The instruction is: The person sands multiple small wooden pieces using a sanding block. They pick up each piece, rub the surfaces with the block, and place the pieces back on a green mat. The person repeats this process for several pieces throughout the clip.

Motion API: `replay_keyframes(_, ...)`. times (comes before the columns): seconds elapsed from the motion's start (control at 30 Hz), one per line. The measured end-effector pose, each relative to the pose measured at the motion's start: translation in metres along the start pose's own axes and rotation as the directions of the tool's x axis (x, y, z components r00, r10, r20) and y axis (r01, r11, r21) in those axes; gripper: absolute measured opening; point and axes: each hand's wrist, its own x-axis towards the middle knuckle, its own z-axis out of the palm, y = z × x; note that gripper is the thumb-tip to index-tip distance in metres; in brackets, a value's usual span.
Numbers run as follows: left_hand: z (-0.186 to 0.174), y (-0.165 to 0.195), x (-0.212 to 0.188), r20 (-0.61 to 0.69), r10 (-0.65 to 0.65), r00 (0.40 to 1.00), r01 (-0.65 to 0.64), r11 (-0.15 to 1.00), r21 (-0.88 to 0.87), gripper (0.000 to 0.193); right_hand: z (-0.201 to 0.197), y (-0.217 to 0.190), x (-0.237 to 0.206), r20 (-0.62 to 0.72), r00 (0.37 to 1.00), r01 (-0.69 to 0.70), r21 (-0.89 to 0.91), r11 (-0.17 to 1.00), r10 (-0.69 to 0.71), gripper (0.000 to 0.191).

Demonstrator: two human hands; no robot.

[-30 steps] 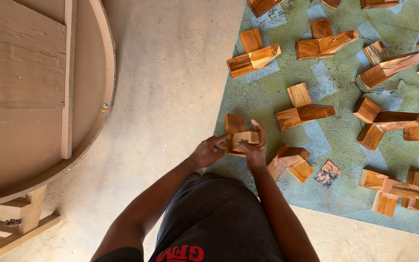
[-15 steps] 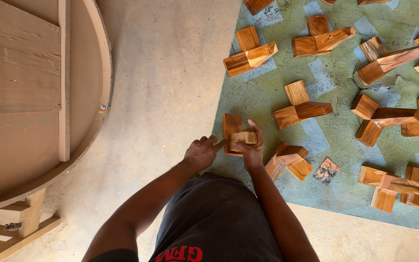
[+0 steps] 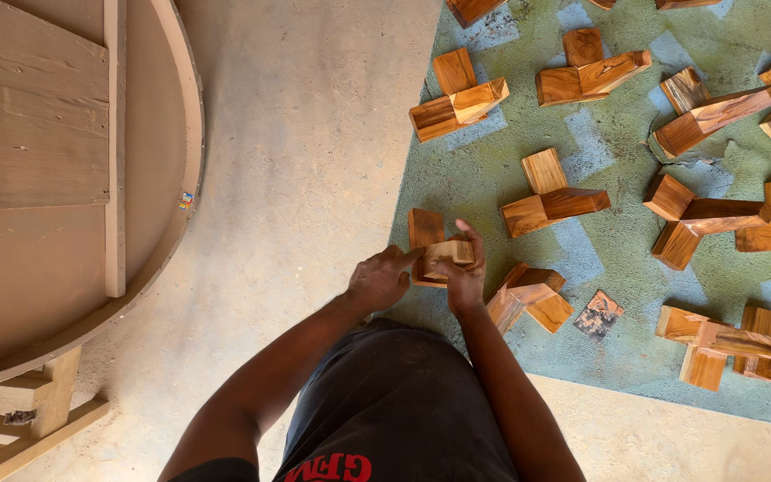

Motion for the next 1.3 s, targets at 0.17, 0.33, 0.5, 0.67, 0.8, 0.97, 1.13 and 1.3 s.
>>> replay_keyframes(0.17,-0.006,0.010,-0.003,0.218,-0.174,0.960,0.183,0.983,-0.026,0.059,0.004,-0.001,-0.003,0.019,1.000,0.011,-0.031,0.999,-0.011,0.081)
replay_keyframes(0.33,-0.020,0.010,0.007,0.345,-0.261,0.901,0.312,0.945,-0.100,0.056,0.002,-0.002,-0.002,-0.002,1.000,-0.027,-0.038,0.999,0.027,0.079)
replay_keyframes(0.5,-0.019,0.012,0.019,0.251,-0.241,0.937,0.250,0.968,-0.001,0.053,0.001,0.004,-0.002,0.010,1.000,0.018,-0.006,1.000,-0.018,0.078)
replay_keyframes(0.67,-0.014,0.016,0.018,0.281,-0.282,0.917,0.285,0.958,0.029,0.052,0.002,0.012,-0.005,0.018,0.999,0.046,0.005,0.999,-0.046,0.078)
replay_keyframes(0.8,-0.015,0.021,0.013,0.289,-0.295,0.911,0.317,0.948,-0.032,0.063,0.002,0.014,-0.004,0.008,0.999,0.051,-0.023,0.998,-0.051,0.076)
replay_keyframes(0.97,-0.012,0.029,0.001,0.390,-0.306,0.869,0.345,0.938,-0.031,0.060,0.005,0.011,-0.006,0.004,0.998,0.055,0.031,0.998,-0.055,0.075)
replay_keyframes(1.13,0.000,0.030,-0.017,0.390,-0.246,0.887,0.288,0.956,-0.052,0.070,0.008,0.007,-0.009,-0.011,1.000,0.018,0.031,0.999,-0.018,0.073)
replay_keyframes(1.3,0.003,0.022,-0.030,0.434,-0.193,0.880,0.277,0.951,-0.139,0.064,0.007,0.006,-0.005,0.001,0.999,0.051,0.028,0.998,-0.051,0.073)
